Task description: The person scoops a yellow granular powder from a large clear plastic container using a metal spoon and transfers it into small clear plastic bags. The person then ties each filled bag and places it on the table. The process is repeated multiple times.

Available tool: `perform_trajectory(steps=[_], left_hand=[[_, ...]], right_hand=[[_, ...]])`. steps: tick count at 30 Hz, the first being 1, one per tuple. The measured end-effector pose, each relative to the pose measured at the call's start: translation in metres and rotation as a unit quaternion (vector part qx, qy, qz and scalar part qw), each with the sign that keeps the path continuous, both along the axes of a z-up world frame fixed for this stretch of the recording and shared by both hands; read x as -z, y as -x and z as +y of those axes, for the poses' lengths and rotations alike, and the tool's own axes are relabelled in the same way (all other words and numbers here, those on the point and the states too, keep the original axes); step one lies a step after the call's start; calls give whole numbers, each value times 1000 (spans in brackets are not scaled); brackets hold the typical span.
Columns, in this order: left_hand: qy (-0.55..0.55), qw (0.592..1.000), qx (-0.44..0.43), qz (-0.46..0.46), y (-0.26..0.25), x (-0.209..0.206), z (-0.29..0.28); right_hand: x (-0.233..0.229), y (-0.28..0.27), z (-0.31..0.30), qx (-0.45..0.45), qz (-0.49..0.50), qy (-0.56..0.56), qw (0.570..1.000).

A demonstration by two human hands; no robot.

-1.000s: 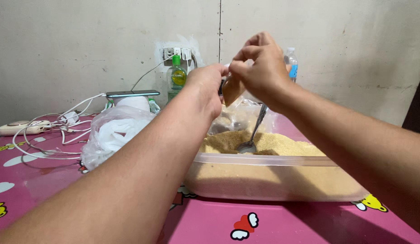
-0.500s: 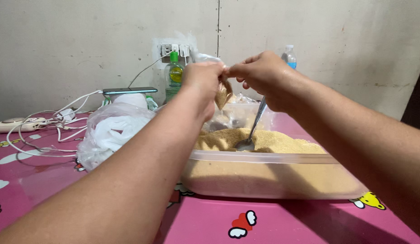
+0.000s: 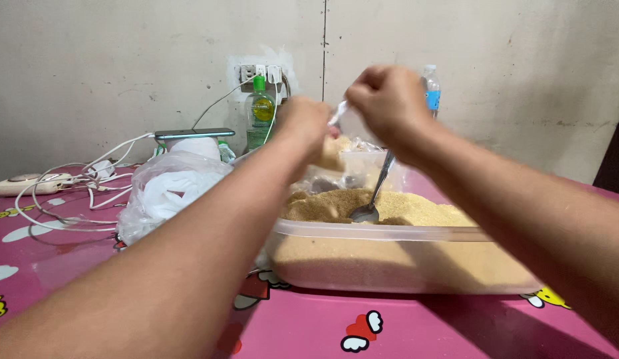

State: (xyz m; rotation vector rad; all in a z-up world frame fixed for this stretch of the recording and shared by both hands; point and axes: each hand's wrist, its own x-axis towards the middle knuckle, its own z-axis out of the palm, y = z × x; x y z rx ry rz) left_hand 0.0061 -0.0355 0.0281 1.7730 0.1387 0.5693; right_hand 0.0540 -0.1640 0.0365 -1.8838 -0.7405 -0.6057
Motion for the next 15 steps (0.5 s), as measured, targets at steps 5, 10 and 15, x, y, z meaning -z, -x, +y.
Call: perform_trajectory(steps=[5,10,15], left_hand=[[-59,989,135,17,13,11,16],[73,967,244,-3,16,20,28],[150,981,120,-20,10,17,27]], right_hand=[[-11,-14,-13,45,31,-33,998],[-15,-8,-16,-69,206,-79,973],[-1,8,-15,-213,339,35,916]])
